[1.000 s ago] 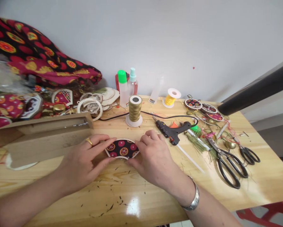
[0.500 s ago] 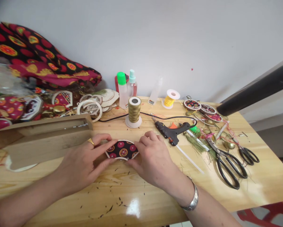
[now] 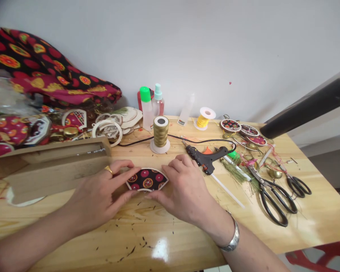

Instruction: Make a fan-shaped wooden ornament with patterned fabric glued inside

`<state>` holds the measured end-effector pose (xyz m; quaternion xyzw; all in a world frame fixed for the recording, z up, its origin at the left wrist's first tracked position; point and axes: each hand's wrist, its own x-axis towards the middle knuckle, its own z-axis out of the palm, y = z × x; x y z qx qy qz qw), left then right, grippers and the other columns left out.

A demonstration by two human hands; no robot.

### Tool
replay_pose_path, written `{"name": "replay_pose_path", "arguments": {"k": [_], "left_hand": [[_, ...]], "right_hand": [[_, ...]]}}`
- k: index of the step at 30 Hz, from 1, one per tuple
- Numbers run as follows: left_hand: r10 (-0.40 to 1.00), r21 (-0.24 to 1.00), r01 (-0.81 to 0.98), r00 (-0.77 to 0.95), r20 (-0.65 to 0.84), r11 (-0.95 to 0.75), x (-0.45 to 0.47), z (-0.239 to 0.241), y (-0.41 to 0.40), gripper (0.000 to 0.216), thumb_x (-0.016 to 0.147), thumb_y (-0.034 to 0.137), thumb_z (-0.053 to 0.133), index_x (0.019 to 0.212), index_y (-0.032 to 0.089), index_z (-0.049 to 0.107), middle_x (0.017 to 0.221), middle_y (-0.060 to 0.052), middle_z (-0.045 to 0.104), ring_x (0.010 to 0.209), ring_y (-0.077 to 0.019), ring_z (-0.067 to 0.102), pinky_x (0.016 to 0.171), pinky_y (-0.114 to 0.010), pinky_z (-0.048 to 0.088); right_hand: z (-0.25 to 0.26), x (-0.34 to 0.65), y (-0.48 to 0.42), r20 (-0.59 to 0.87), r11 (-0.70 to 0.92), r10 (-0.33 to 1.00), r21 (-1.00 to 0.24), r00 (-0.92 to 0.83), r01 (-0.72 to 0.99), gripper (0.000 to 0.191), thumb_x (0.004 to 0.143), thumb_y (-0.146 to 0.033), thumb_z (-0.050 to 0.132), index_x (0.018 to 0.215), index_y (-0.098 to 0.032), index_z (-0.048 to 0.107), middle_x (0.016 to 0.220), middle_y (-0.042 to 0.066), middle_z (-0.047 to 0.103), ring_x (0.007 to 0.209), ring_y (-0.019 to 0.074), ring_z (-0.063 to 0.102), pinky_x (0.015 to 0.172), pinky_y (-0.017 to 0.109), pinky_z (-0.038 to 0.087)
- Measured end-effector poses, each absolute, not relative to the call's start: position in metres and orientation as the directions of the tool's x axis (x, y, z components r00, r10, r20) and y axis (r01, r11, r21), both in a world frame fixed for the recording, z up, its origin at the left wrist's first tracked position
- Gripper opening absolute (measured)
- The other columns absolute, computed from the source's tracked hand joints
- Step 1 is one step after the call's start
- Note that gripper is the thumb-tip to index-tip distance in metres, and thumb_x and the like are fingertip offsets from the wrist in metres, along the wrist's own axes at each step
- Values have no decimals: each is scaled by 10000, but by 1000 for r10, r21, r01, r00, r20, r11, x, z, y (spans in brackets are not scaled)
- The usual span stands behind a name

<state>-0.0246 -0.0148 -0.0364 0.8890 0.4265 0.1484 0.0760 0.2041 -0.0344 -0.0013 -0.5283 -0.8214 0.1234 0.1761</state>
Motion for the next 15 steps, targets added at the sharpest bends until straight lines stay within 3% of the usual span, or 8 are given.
{"name": "replay_pose_path", "arguments": {"k": [5, 15], "left_hand": [[772, 266, 725, 600, 209, -635, -25, -36, -15, 368, 890, 368, 531, 1227, 221, 538, 1215, -108, 581, 873, -252, 664, 622, -382, 544], [788, 269, 741, 590, 176, -615, -25, -35, -16, 360, 896, 354, 518, 1230, 221, 540, 1217, -99, 574, 876, -250, 660, 627, -399, 552]], "right_hand": [[-5, 202, -34, 196, 469, 883, -412, -427, 781, 344, 815, -361, 691, 1093, -159, 667, 1008, 97, 641, 968, 259, 479, 867, 415, 457], [-10, 203, -33, 155, 452, 890, -416, -428, 789, 313, 808, -348, 704, 1066, -172, 688, 968, 90, 627, 939, 256, 467, 816, 410, 456]]}}
